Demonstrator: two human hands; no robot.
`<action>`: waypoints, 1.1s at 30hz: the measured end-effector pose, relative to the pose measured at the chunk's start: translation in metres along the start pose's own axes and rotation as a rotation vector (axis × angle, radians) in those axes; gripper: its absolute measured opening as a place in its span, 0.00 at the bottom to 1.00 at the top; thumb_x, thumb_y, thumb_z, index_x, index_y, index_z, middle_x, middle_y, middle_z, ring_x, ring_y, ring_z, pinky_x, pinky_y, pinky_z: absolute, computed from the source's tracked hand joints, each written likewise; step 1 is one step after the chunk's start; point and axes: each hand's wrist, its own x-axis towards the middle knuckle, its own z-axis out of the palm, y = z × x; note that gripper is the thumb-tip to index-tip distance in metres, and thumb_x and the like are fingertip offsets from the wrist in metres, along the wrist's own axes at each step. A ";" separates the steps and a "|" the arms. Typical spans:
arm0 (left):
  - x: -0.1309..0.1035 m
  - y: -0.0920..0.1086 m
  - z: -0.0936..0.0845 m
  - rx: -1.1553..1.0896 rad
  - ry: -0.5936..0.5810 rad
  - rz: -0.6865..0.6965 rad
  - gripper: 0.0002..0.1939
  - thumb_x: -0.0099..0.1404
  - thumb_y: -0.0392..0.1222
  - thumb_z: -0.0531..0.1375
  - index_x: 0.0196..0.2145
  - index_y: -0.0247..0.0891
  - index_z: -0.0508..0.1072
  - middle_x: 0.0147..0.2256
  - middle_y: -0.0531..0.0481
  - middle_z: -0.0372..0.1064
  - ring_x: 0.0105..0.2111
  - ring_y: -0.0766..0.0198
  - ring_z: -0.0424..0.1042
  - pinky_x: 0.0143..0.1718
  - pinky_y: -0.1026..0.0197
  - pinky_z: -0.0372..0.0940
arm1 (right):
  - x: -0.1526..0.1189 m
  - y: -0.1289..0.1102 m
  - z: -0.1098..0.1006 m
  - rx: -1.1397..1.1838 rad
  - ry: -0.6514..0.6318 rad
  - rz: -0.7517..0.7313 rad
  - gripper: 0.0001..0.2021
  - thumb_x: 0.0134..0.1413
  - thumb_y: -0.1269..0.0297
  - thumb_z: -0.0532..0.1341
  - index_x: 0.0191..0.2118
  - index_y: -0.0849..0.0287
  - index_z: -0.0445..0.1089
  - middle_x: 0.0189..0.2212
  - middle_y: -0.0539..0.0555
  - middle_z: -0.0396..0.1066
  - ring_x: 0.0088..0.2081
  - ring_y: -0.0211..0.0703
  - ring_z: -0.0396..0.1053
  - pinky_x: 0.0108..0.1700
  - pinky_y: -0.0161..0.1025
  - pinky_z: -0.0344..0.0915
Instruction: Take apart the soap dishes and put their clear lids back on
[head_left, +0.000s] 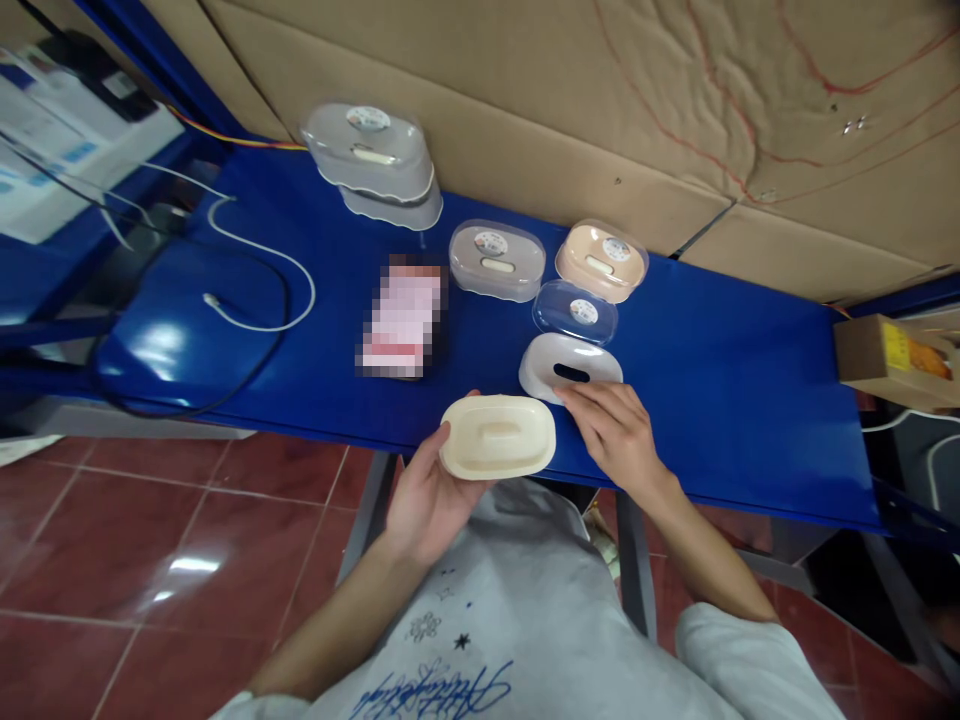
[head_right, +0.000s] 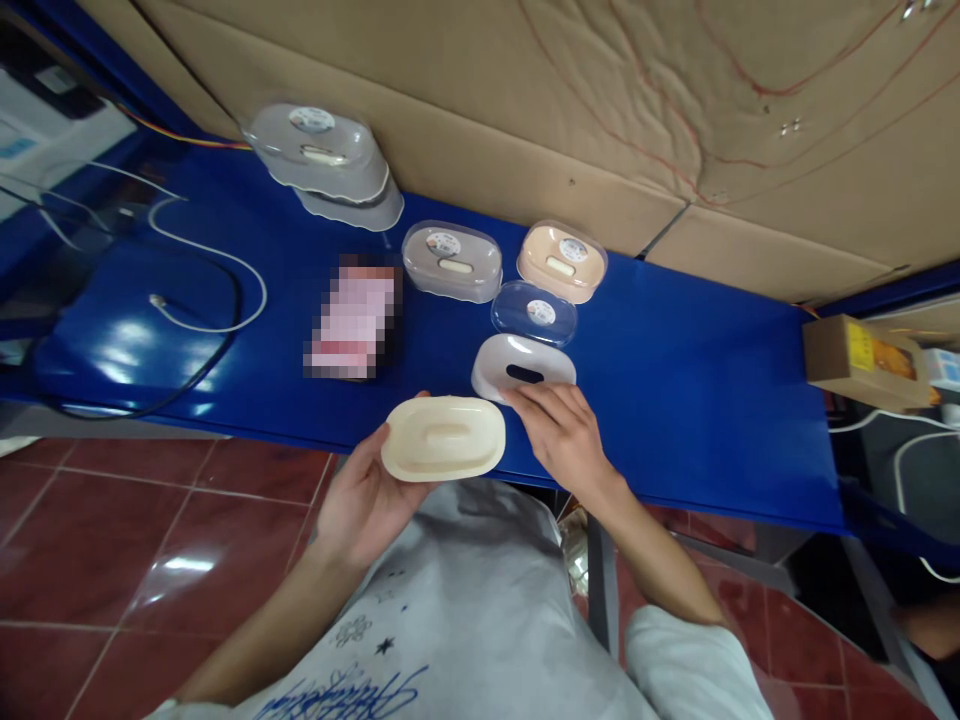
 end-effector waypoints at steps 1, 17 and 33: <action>0.002 -0.003 0.001 0.002 -0.013 -0.007 0.27 0.79 0.45 0.57 0.72 0.45 0.66 0.64 0.45 0.75 0.65 0.48 0.74 0.66 0.43 0.70 | 0.001 -0.005 -0.002 0.044 0.047 0.008 0.29 0.70 0.76 0.62 0.71 0.46 0.68 0.53 0.56 0.82 0.52 0.51 0.79 0.52 0.50 0.75; 0.016 -0.005 0.015 0.009 -0.001 0.070 0.29 0.70 0.44 0.68 0.66 0.40 0.71 0.50 0.45 0.83 0.51 0.53 0.81 0.52 0.52 0.78 | 0.027 -0.001 -0.010 0.246 -0.161 -0.115 0.24 0.78 0.61 0.56 0.74 0.50 0.61 0.65 0.57 0.75 0.68 0.50 0.71 0.68 0.57 0.69; 0.025 0.002 0.021 -0.061 -0.029 0.060 0.27 0.74 0.49 0.64 0.66 0.38 0.71 0.53 0.41 0.81 0.51 0.50 0.80 0.53 0.50 0.77 | 0.015 -0.013 0.002 0.028 -0.254 -0.244 0.26 0.72 0.70 0.63 0.71 0.46 0.65 0.63 0.50 0.77 0.67 0.46 0.72 0.72 0.57 0.65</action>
